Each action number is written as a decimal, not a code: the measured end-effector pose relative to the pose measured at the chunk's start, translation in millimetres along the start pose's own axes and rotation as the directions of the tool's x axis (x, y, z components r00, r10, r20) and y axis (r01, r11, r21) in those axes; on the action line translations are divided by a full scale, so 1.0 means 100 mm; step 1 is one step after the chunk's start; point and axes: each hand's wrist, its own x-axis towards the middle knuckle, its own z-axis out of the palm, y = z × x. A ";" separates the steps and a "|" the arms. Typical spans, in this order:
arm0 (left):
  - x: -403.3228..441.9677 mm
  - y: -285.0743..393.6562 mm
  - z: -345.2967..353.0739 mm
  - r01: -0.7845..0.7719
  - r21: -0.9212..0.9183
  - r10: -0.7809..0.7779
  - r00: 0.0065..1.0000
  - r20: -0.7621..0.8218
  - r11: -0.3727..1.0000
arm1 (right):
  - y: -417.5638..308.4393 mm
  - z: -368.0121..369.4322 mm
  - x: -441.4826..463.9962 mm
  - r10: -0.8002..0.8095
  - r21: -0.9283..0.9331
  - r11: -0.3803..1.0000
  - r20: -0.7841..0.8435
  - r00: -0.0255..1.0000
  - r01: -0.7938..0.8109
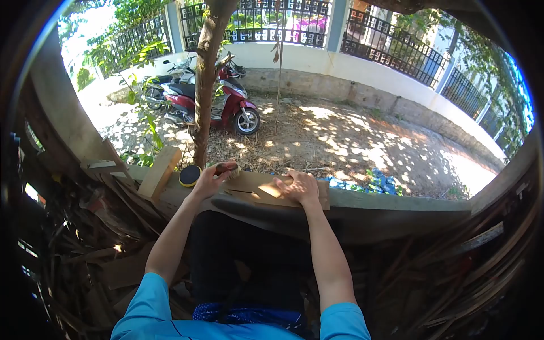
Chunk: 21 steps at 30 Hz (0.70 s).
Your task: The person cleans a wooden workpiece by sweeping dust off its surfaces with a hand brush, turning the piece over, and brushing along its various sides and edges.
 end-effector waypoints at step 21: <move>-0.08 0.17 -0.07 0.018 0.347 -0.004 0.999 -0.042 0.938 | 0.11 0.13 0.06 -0.080 -0.022 0.997 -0.122 0.989 0.078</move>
